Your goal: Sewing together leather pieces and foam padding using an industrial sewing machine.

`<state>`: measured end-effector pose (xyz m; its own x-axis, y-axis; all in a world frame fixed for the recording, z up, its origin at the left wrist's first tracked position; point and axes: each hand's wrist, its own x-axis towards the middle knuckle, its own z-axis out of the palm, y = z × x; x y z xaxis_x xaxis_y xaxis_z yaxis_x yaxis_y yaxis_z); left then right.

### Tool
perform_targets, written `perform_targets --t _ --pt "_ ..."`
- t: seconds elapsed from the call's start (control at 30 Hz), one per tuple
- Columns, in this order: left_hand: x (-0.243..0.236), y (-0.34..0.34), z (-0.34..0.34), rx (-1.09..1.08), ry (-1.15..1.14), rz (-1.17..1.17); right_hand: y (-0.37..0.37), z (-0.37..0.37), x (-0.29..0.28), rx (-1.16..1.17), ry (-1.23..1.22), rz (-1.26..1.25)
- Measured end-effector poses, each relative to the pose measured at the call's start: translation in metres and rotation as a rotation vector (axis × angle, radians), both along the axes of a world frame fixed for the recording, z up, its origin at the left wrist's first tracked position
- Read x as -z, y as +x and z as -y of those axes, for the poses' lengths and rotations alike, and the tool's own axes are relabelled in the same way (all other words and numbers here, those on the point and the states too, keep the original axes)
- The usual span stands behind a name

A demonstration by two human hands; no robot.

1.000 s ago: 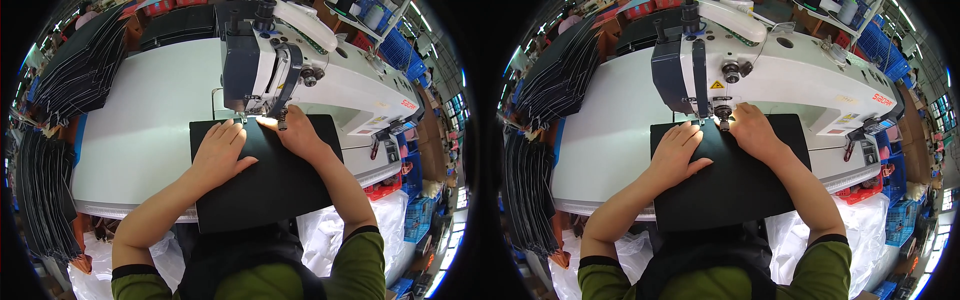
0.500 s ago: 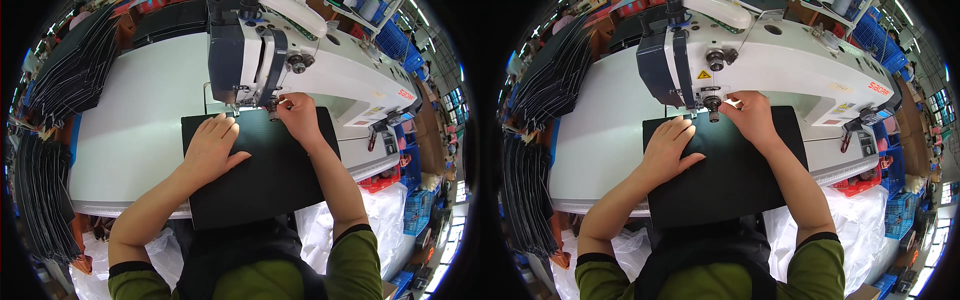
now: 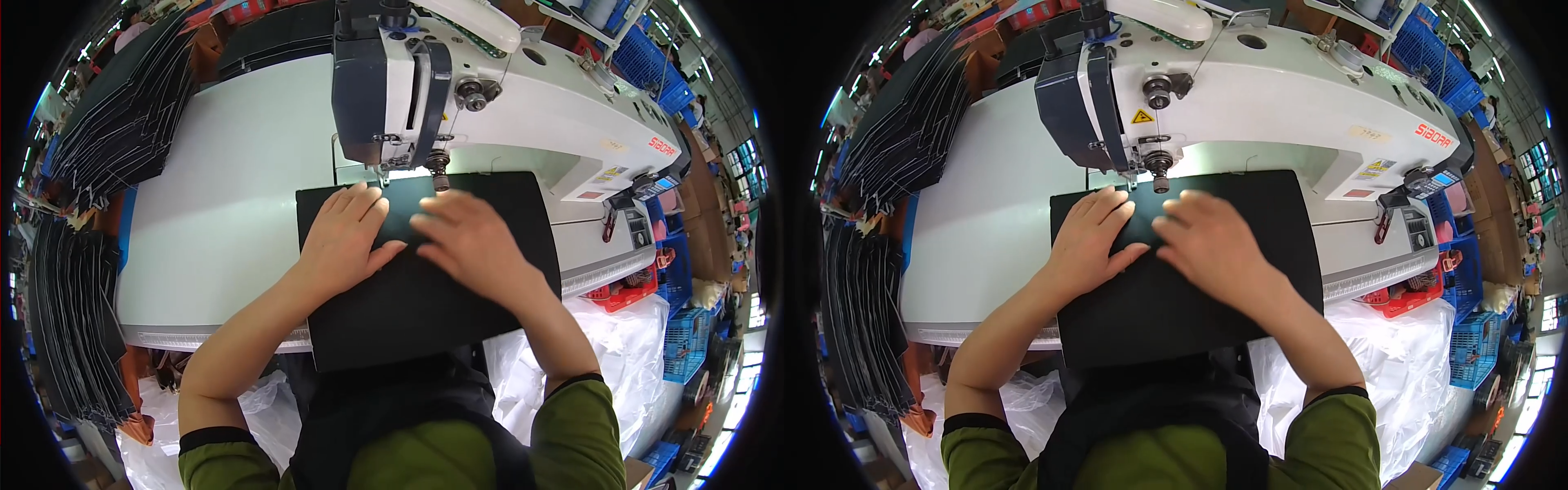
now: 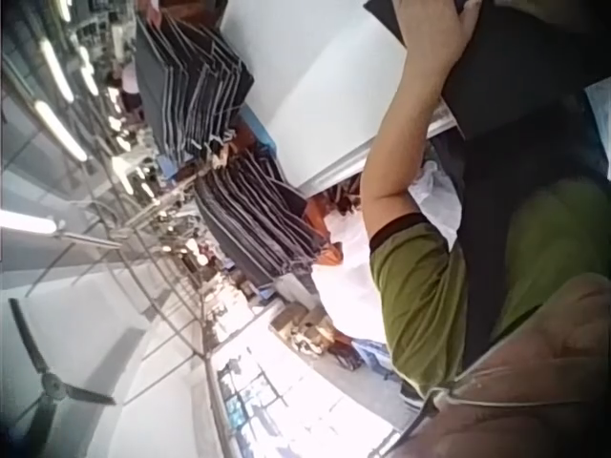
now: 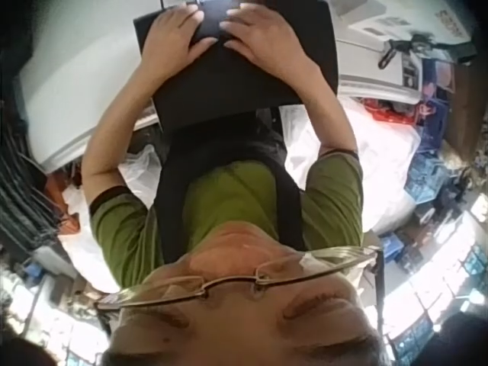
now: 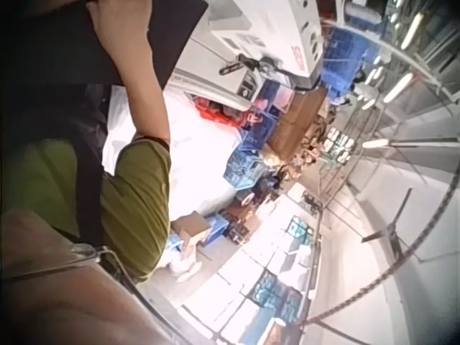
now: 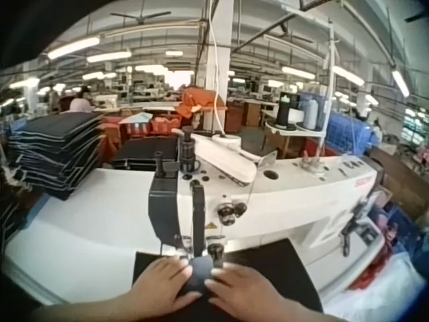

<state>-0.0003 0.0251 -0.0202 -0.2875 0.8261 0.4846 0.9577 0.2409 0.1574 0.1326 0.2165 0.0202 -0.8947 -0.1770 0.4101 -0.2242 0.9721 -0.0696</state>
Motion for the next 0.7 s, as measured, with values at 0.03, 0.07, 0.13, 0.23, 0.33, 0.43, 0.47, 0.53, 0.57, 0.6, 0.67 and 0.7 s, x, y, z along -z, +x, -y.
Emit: perform_targets --t 0.03,0.07,0.13,0.23,0.33,0.43,0.47,0.53,0.57,0.6,0.67,0.7 --pt "0.000 -0.001 -0.001 -0.003 0.009 0.001 0.007 0.008 0.002 0.003 0.001 0.001" --pt "0.000 -0.003 -0.001 -0.006 0.017 0.003 0.014 0.017 0.004 0.001 -0.004 0.023" --pt "0.000 -0.004 0.001 -0.012 0.024 0.007 0.025 0.031 0.010 -0.004 -0.011 0.047" --pt "-0.001 -0.006 0.008 0.093 0.008 0.039 0.039 0.046 0.025 -0.074 -0.172 0.021" --pt "-0.005 0.014 0.026 0.137 -0.024 0.086 0.044 0.047 0.032 -0.131 -0.271 0.021" --pt "-0.014 0.054 0.053 0.179 -0.065 0.152 0.042 0.037 0.035 -0.221 -0.367 0.005" --pt "-0.015 0.065 0.058 0.180 -0.075 0.171 0.041 0.035 0.037 -0.217 -0.381 0.021" --pt "-0.017 0.086 0.062 0.178 -0.059 0.162 0.038 0.031 0.037 -0.242 -0.425 0.043" --pt "-0.018 0.095 0.063 0.176 -0.049 0.153 0.037 0.029 0.037 -0.256 -0.444 0.051" --pt "-0.017 0.102 0.062 0.175 -0.037 0.143 0.037 0.028 0.038 -0.270 -0.461 0.057" --pt "-0.012 0.108 0.058 0.140 -0.043 0.107 0.038 0.029 0.040 -0.273 -0.461 0.065" --pt "-0.008 0.110 0.055 0.113 -0.045 0.065 0.039 0.029 0.040 -0.271 -0.454 0.067"
